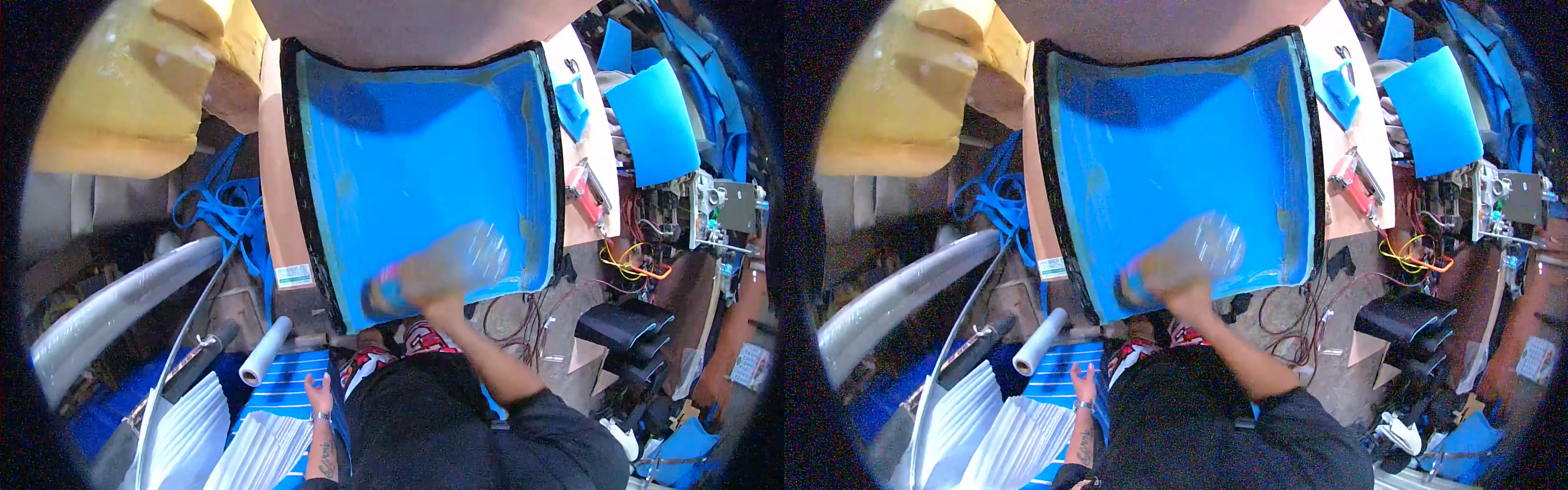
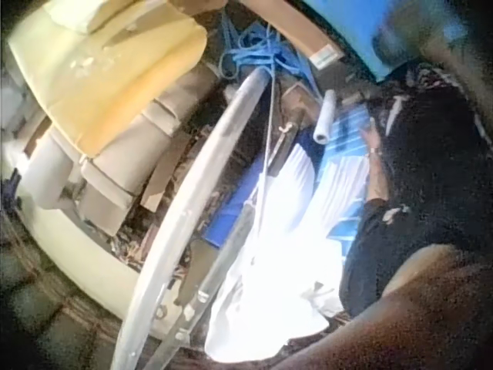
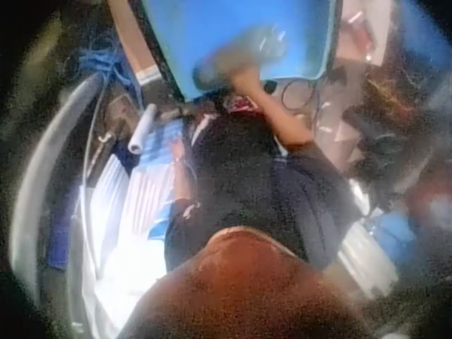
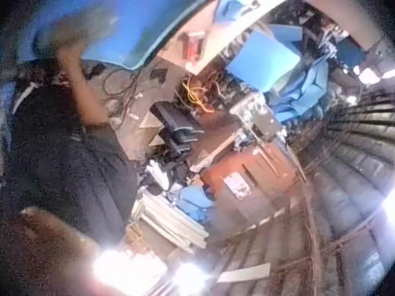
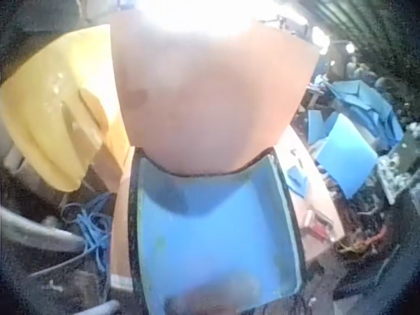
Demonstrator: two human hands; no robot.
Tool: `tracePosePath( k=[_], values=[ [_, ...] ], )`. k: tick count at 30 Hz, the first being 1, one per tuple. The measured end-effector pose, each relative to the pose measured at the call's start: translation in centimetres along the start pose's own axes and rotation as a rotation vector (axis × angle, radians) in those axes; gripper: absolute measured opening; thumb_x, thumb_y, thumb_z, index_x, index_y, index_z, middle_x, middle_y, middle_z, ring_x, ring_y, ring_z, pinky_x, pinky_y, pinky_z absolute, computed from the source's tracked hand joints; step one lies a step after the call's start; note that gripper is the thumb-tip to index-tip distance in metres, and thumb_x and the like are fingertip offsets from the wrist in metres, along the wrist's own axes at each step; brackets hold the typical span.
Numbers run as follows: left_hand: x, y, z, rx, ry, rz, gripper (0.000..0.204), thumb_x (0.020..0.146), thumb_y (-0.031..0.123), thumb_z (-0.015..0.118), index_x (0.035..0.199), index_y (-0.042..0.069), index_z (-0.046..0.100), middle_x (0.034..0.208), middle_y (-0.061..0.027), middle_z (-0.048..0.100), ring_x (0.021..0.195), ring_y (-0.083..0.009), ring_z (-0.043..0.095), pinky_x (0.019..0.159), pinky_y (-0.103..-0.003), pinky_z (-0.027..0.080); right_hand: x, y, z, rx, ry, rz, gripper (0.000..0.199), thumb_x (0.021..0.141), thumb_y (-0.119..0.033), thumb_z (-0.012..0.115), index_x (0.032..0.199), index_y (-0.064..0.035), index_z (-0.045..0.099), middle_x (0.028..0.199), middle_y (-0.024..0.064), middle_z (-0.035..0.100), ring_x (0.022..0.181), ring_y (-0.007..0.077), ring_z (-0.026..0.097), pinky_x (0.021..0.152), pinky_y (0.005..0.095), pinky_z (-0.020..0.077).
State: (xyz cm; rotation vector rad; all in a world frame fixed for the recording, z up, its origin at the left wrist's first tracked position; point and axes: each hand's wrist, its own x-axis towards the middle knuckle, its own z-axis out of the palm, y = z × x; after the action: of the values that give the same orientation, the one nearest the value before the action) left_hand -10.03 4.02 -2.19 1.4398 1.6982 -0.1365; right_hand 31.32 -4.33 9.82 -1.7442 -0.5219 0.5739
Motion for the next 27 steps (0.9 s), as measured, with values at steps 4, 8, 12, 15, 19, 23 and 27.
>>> tracePosePath(
  k=[4, 8, 12, 15, 19, 23, 27],
  values=[
    [2.8, -0.4, -2.0, 0.028, -0.006, 0.087, 0.065, 0.082, 0.032, 0.067, 0.129, -0.002, 0.037, 0.123, -0.0184, 0.046, 0.112, -0.0259, 0.046, 0.091, -0.036, 0.04, 0.3, -1.7, -2.3, -0.648, -0.1, -0.18, 0.043, 0.081, -0.031, 0.061, 0.12, -0.0138, 0.054, 0.126, 0.0054, 0.053, 0.118, 0.0221, 0.046, 0.101, 0.0409, 0.0342],
    [3.5, 1.5, -3.1, -0.088, 0.021, 0.104, 0.061, 0.084, 0.029, 0.065, 0.129, 0.001, 0.037, 0.124, -0.0187, 0.045, 0.109, -0.0248, 0.049, 0.09, -0.036, 0.041, 21.1, -5.0, -1.2, -0.248, 0.529, -0.297, 0.053, 0.062, -0.022, 0.08, 0.105, -0.003, 0.054, 0.106, 0.0161, 0.063, 0.095, 0.0323, 0.06, 0.079, 0.0411, 0.0493],
    [1.7, 3.7, -3.3, -0.045, -0.002, 0.097, 0.065, 0.082, 0.032, 0.066, 0.129, -0.002, 0.037, 0.124, -0.019, 0.045, 0.11, -0.0264, 0.048, 0.09, -0.036, 0.041, 27.9, -7.3, -1.4, -0.001, 0.657, -0.272, 0.067, 0.062, -0.032, 0.08, 0.112, -0.0008, 0.048, 0.105, 0.0191, 0.061, 0.096, 0.0344, 0.06, 0.08, 0.0403, 0.0484],
    [2.0, -1.7, -2.9, 0.016, -0.021, 0.11, 0.067, 0.081, 0.034, 0.067, 0.128, -0.003, 0.037, 0.126, -0.0198, 0.045, 0.114, -0.028, 0.046, 0.092, -0.036, 0.04, 22.0, -4.3, -0.5, -0.223, 0.444, -0.256, 0.059, 0.066, -0.031, 0.077, 0.112, -0.0036, 0.053, 0.111, 0.0165, 0.059, 0.102, 0.0317, 0.056, 0.085, 0.0407, 0.0449],
    [3.1, -2.0, -1.7, 0.048, -0.028, 0.075, 0.068, 0.08, 0.033, 0.067, 0.129, -0.004, 0.036, 0.127, -0.02, 0.043, 0.118, -0.0281, 0.043, 0.093, -0.038, 0.04, 0.9, 0.1, -1.7, -0.637, 0.042, -0.351, 0.051, 0.077, -0.032, 0.065, 0.122, -0.0091, 0.052, 0.124, 0.0127, 0.052, 0.115, 0.03, 0.047, 0.097, 0.0474, 0.0346],
    [3.1, -1.1, -2.5, 0.04, -0.05, 0.084, 0.068, 0.081, 0.033, 0.067, 0.129, -0.004, 0.035, 0.127, -0.02, 0.043, 0.116, -0.0274, 0.043, 0.093, -0.038, 0.039, 4.3, -1.5, -4.4, -0.481, -0.16, -0.524, 0.049, 0.076, -0.031, 0.066, 0.119, -0.0109, 0.053, 0.123, 0.0134, 0.052, 0.116, 0.0312, 0.045, 0.097, 0.0487, 0.0319],
    [3.6, -0.4, -3.4, 0.035, 0.082, 0.097, 0.063, 0.081, 0.028, 0.067, 0.128, -0.002, 0.037, 0.121, -0.0194, 0.047, 0.111, -0.0254, 0.047, 0.09, -0.034, 0.042, 22.5, -5.9, -5.2, -0.612, 0.089, -0.123, 0.064, 0.073, -0.04, 0.069, 0.121, -0.0037, 0.049, 0.116, 0.0196, 0.057, 0.104, 0.036, 0.055, 0.088, 0.0422, 0.0441]
  ],
)
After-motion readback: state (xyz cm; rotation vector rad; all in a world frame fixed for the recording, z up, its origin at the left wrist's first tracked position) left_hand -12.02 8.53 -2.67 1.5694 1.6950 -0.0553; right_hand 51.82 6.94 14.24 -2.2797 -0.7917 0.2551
